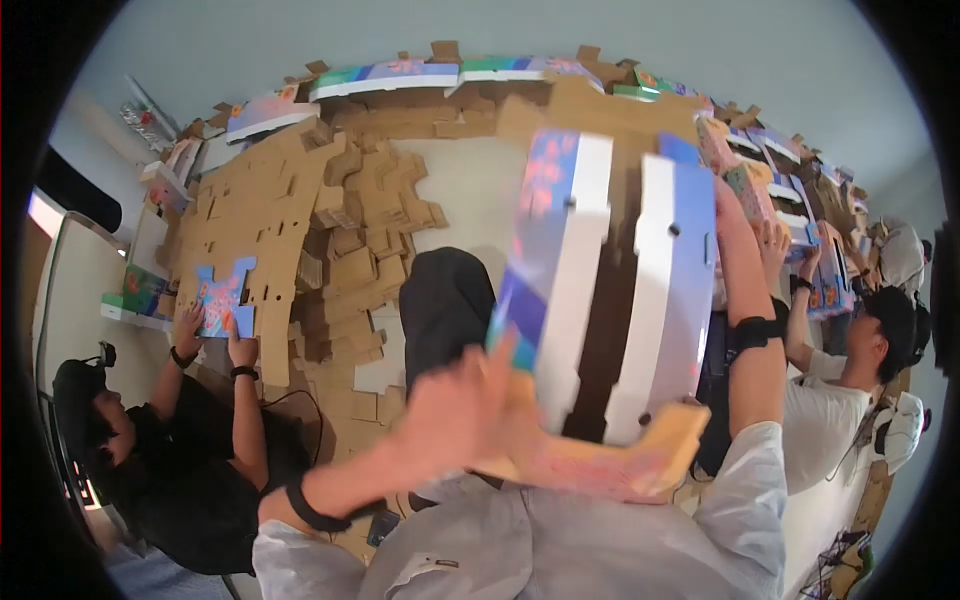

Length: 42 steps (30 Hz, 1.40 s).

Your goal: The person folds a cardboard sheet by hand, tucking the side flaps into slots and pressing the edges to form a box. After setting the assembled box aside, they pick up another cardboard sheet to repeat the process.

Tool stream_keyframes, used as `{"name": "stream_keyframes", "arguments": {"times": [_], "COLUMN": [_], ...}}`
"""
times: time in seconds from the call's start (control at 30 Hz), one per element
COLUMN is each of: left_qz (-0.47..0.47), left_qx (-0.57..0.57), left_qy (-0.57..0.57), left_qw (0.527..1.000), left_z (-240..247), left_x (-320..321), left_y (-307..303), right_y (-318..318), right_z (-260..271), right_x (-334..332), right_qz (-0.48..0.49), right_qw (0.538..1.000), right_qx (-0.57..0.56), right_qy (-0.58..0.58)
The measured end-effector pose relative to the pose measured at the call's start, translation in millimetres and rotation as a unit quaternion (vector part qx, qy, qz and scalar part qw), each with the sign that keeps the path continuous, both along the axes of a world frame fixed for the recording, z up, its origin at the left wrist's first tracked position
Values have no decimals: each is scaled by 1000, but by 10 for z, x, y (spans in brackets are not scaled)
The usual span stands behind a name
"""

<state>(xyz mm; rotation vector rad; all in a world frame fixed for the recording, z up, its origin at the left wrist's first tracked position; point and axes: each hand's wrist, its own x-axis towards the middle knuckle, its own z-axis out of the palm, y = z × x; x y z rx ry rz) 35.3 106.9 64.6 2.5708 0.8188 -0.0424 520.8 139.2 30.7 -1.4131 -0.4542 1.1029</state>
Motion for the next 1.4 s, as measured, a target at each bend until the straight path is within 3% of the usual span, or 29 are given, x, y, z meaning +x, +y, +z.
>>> {"name": "stream_keyframes", "arguments": {"times": [0.03,0.07,0.1,0.13,0.2,0.33,0.37,0.4,0.47,0.53,0.6,0.67,0.73,0.8,0.87,0.93,1.0,1.07,1.1,1.17,1.27,1.4], "left_qz": [-44,-106,-135,-127,16,-8,-7,4,16,7,121,245,233,181,183,283,241,248,249,266,301,326], "left_qx": [-10,-25,-9,-8,-51,38,38,-8,-63,-76,-123,-218,-460,-517,-560,-638,-657,-599,-600,-544,-530,-539], "left_qy": [-34,-65,-57,-60,-154,-260,-259,-322,-386,-524,-577,-578,-595,-574,-555,-522,-517,-511,-510,-505,-488,-493], "left_qw": [998,992,989,990,987,965,965,947,920,849,798,747,616,609,587,491,493,565,564,615,624,600], "left_z": [-56,-246,-334,-356,-405,-831,-933,-998,-1030,-932,-696,-414,-409,-250,-262,-83,-243,-350,-439,-609,-729,-979], "left_x": [-51,-198,-286,-322,-432,-373,-318,-244,-159,-67,39,216,367,508,586,621,623,635,639,651,671,702], "left_y": [-193,-341,-476,-417,-272,-126,-135,-148,-148,60,312,704,1263,1470,1597,1560,1685,1742,1770,1840,1832,1868], "right_y": [120,168,205,177,75,-48,-117,-185,-338,-428,-430,-294,-157,-29,159,192,185,176,170,199,252,268], "right_z": [-51,3,107,229,283,36,14,1,-173,-150,-150,-35,131,288,135,113,-3,-52,-26,-130,-418,-637], "right_x": [19,-242,-654,-953,-1012,-798,-818,-797,-522,-547,-555,-762,-1044,-1412,-1480,-1591,-1546,-1559,-1632,-1605,-1513,-1509], "right_qz": [44,100,47,-8,22,10,-30,-72,-37,28,18,50,61,71,55,36,48,71,54,67,80,73], "right_qw": [998,984,993,997,997,995,995,993,994,988,988,980,979,973,981,979,978,979,980,980,980,987], "right_qx": [-29,-36,1,37,53,88,88,86,79,151,146,187,195,216,188,193,194,180,176,169,156,116], "right_qy": [-28,-144,-107,-66,-56,-51,-46,-42,-63,-31,-53,-47,5,37,-17,46,58,67,76,81,93,80]}}
